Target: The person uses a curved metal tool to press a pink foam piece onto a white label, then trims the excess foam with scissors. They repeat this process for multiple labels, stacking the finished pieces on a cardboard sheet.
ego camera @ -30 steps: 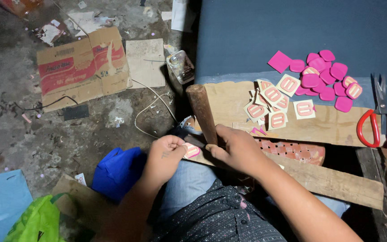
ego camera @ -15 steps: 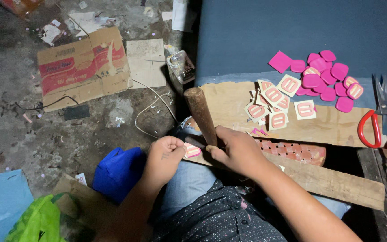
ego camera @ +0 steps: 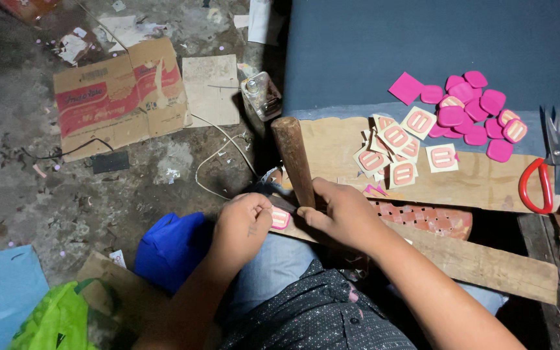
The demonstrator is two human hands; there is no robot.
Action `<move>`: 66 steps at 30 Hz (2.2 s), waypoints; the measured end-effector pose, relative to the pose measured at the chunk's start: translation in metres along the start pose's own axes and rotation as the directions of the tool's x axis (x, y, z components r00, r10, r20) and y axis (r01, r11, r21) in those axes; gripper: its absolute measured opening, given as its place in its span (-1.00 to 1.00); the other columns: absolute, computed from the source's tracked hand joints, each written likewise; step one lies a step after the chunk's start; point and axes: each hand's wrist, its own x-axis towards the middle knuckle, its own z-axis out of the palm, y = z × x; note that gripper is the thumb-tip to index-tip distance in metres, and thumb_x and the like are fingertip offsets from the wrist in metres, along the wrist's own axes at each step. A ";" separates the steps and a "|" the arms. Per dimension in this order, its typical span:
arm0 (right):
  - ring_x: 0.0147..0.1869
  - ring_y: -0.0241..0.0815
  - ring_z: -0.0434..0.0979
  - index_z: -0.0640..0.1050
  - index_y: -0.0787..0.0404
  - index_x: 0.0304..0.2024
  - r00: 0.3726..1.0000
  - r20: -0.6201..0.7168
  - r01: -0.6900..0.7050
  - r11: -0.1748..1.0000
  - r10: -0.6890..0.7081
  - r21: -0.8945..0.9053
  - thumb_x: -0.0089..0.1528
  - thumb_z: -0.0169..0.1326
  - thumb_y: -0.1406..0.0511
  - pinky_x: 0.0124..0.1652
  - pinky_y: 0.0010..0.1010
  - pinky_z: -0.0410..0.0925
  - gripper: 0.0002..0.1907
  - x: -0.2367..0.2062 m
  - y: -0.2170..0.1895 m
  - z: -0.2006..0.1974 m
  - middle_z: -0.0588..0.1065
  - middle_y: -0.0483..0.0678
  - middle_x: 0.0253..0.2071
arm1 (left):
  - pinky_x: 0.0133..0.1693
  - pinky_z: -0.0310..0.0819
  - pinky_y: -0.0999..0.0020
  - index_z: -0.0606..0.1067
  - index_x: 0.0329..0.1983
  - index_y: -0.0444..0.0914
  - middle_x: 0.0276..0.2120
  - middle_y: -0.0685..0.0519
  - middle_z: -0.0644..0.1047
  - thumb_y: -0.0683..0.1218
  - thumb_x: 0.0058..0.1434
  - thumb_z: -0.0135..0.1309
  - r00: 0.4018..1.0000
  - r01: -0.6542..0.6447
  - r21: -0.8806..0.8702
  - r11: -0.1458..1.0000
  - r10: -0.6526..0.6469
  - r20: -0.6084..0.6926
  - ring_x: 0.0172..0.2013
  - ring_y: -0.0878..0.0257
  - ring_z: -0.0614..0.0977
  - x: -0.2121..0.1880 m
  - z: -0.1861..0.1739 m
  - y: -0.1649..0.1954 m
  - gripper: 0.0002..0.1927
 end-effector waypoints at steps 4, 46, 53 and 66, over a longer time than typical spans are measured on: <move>-0.35 0.16 0.60 0.52 0.16 -0.15 0.995 0.053 -0.087 0.996 0.086 0.015 0.12 0.23 0.16 -0.33 -0.12 0.39 -0.67 0.003 0.001 0.000 0.56 0.12 -0.42 | -0.29 0.50 0.12 0.55 -0.39 -0.30 -0.45 -0.14 0.57 -0.19 0.11 0.09 0.999 -0.041 0.140 0.989 0.038 0.023 -0.38 -0.06 0.62 0.002 -0.002 0.006 -0.93; -0.23 0.23 0.56 0.49 0.15 -0.21 0.993 0.046 0.120 0.974 -0.113 -0.193 0.14 0.23 0.12 -0.28 -0.01 0.37 -0.68 0.005 -0.001 -0.004 0.56 0.12 -0.38 | -0.29 0.50 0.15 0.55 -0.37 -0.32 -0.44 -0.15 0.58 -0.18 0.15 0.13 0.998 -0.058 0.115 0.992 0.058 -0.002 -0.37 -0.05 0.64 -0.004 -0.003 0.008 -0.92; -0.24 0.23 0.55 0.49 0.17 -0.20 0.987 0.026 0.158 0.965 -0.156 -0.211 0.14 0.23 0.12 -0.30 -0.03 0.36 -0.67 -0.002 0.002 -0.005 0.55 0.10 -0.35 | -0.38 0.51 0.40 0.53 -0.33 -0.37 -0.46 -0.04 0.63 -0.22 0.14 0.18 0.954 0.295 -0.170 0.940 -0.280 0.108 -0.45 0.32 0.62 -0.008 0.000 -0.007 -0.90; -0.21 0.18 0.58 0.53 0.12 -0.16 0.996 -0.013 0.087 0.989 -0.090 -0.119 0.13 0.22 0.14 -0.27 -0.07 0.39 -0.70 -0.010 0.002 0.005 0.57 0.07 -0.32 | -0.45 0.37 0.49 0.51 -0.30 -0.42 -0.49 0.01 0.56 -0.28 0.22 0.12 0.968 0.250 -0.378 0.891 -0.243 0.068 -0.48 0.45 0.49 -0.015 0.016 -0.028 -0.95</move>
